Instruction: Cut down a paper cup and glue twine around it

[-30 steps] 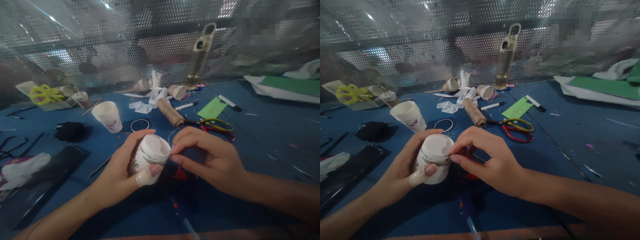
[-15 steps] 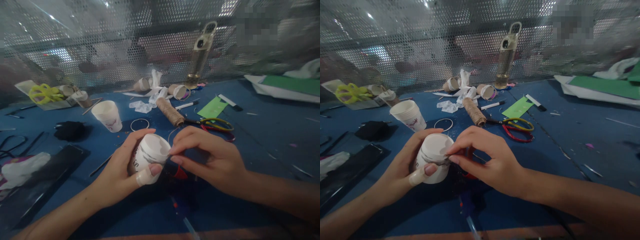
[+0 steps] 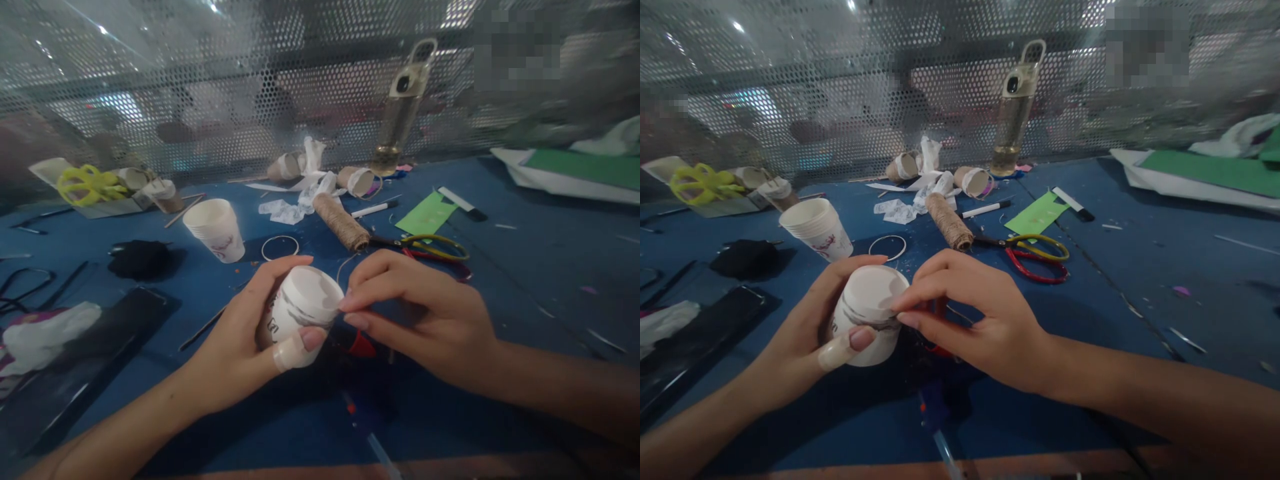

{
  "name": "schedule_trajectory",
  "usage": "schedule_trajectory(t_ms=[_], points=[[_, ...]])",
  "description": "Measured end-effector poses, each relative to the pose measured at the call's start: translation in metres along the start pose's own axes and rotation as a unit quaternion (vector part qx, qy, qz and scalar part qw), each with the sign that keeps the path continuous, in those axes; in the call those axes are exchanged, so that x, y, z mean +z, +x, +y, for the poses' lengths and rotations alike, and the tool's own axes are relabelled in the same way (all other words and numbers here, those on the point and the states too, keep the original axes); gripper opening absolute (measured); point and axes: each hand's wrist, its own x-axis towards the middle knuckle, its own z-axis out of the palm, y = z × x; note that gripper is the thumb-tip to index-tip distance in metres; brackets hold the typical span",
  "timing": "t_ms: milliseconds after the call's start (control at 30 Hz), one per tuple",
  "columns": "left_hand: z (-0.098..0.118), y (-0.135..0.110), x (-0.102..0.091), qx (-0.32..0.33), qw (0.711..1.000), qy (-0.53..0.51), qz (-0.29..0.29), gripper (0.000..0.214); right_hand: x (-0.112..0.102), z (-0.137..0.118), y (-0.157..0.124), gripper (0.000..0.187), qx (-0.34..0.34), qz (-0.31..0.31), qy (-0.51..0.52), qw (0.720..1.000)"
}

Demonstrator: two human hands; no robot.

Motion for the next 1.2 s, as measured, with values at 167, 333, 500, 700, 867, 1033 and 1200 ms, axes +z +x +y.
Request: schedule_trajectory(t_ms=[167,333,500,700,867,1033,1200], points=[[-0.0017,-0.0003,0.0014,0.013,1.0,0.015,0.007,0.056,-0.0004,-0.0005,-0.0016,0.007,0.007,0.001,0.006,1.0],[-0.0016,-0.0002,0.0017,0.02,1.0,0.021,0.007,0.054,0.0006,0.0009,-0.003,0.008,0.024,0.004,0.029,0.999],[-0.0008,-0.0003,0.0015,0.021,1.0,0.021,0.008,0.055,0.0012,0.0011,-0.0031,0.011,0.042,-0.004,0.052,0.998],[-0.001,-0.0011,0.0003,0.024,0.999,0.038,0.008,0.056,0.0022,-0.0006,-0.0021,0.007,0.033,-0.003,0.028,0.999],[-0.0015,-0.0007,-0.0001,0.033,0.998,0.049,0.006,0.056,0.0023,-0.0024,-0.0025,0.006,0.019,-0.003,0.003,1.0],[-0.0006,-0.0001,0.0009,0.034,0.998,0.052,0.003,0.057,0.0012,-0.0015,-0.0029,0.005,0.003,-0.001,-0.027,1.0],[0.0001,-0.0002,0.002,0.035,0.999,0.04,0.005,0.056,-0.0018,-0.0019,-0.0006,0.005,-0.02,-0.017,-0.06,0.998]])
